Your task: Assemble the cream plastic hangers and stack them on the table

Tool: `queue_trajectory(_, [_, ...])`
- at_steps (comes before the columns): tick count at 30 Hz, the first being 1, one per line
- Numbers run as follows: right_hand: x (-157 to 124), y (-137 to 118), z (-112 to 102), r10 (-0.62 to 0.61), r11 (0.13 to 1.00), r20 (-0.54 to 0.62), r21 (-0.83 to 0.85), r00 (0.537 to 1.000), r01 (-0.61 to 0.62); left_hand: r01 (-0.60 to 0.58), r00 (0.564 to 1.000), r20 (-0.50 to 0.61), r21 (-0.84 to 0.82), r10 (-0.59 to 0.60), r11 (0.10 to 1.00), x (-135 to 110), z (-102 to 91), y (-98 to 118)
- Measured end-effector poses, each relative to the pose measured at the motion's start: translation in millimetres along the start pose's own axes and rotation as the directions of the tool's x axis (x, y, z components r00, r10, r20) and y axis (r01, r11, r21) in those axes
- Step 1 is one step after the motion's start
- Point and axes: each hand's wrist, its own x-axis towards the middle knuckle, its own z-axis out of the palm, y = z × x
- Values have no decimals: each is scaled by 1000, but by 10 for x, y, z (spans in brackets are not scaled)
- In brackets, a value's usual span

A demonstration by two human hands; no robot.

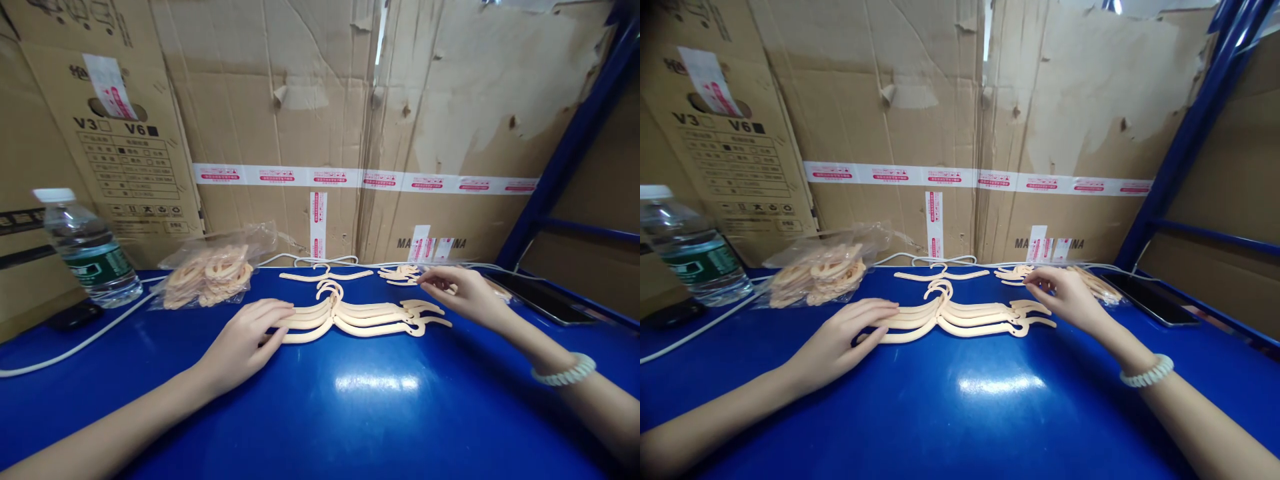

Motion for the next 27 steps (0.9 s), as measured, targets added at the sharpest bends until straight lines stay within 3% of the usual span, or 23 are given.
queue_trajectory(4, [-3, -8, 15, 10, 1000, -14, 7, 1000, -10, 79, 992, -97, -40, -83, 996, 14, -20, 10])
queue_trajectory(8, [-7, -9, 41, 2, 1000, -12, -3, 1000, -2, 176, 978, -95, -98, -185, 980, 24, -60, 50])
queue_trajectory(27, [-27, 51, 122, 11, 999, 30, 30, 999, -12, 174, 965, -170, -151, -199, 973, 15, -40, 70])
